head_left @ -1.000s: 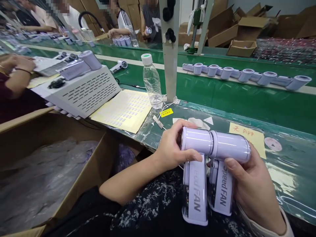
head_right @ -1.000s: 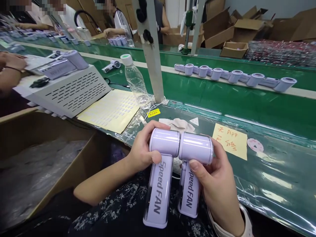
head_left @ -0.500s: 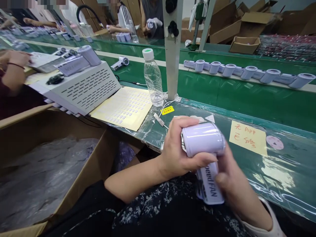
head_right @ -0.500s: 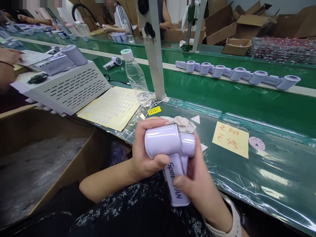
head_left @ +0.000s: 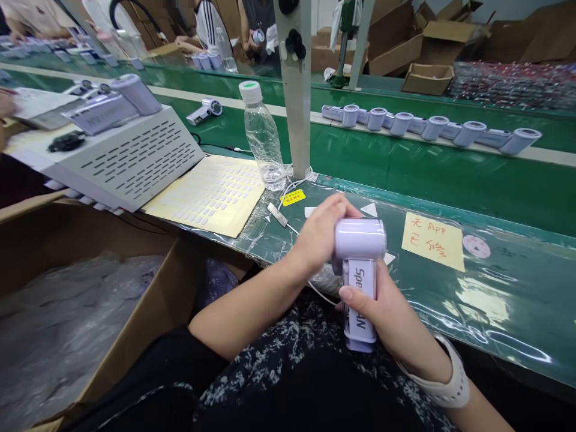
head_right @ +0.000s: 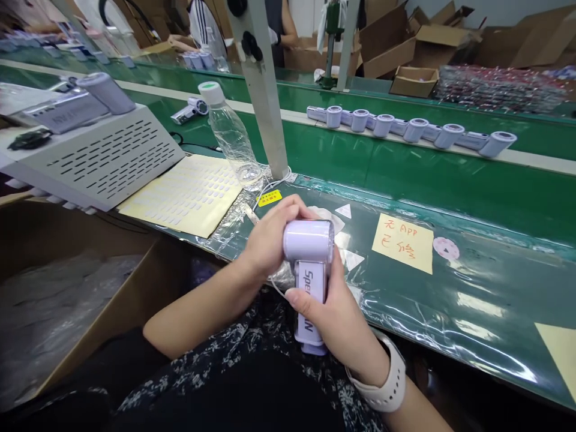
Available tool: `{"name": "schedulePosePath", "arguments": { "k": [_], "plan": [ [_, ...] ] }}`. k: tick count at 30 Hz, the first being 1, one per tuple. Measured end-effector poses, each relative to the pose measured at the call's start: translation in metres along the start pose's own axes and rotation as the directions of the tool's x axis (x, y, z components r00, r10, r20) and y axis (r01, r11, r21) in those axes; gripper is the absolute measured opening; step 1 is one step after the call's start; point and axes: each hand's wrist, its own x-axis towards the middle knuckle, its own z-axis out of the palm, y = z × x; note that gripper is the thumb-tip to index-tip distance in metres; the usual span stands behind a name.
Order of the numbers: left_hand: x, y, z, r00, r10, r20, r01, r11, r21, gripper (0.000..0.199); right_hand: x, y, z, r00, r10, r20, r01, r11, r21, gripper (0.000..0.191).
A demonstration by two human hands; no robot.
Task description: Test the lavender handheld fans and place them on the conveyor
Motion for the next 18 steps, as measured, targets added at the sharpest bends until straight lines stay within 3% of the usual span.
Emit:
{"name": "schedulePosePath", "arguments": {
  "k": [3,6,10,15,18],
  "plan": [
    [0.012,-0.005,-0.006,0.998,-0.007,0.065,0.003,0.999,0.054,0.023,-0.002,-0.007,-0.001,0.989,0.095,0.11,-0.123,0.953,0.278,0.086],
    [0.009,-0.008,-0.01,0.989,-0.034,0.145,0.016,0.993,0.12,0.019,0.0,-0.015,-0.004,0.982,0.137,0.129,-0.179,0.891,0.417,0.085],
    [0.001,-0.008,-0.012,0.98,-0.077,0.181,0.054,0.99,0.128,0.029,0.002,-0.02,-0.007,0.981,0.128,0.145,-0.182,0.869,0.461,0.083],
    [0.0,-0.008,-0.013,0.977,-0.05,0.207,0.016,0.987,0.162,0.032,0.002,-0.016,-0.003,0.981,0.11,0.158,-0.171,0.876,0.452,0.074],
    [-0.001,-0.011,-0.013,0.966,-0.008,0.258,-0.029,0.99,0.14,0.036,0.0,-0.015,-0.017,0.981,0.122,0.151,-0.171,0.913,0.369,0.069]
  ]
}}
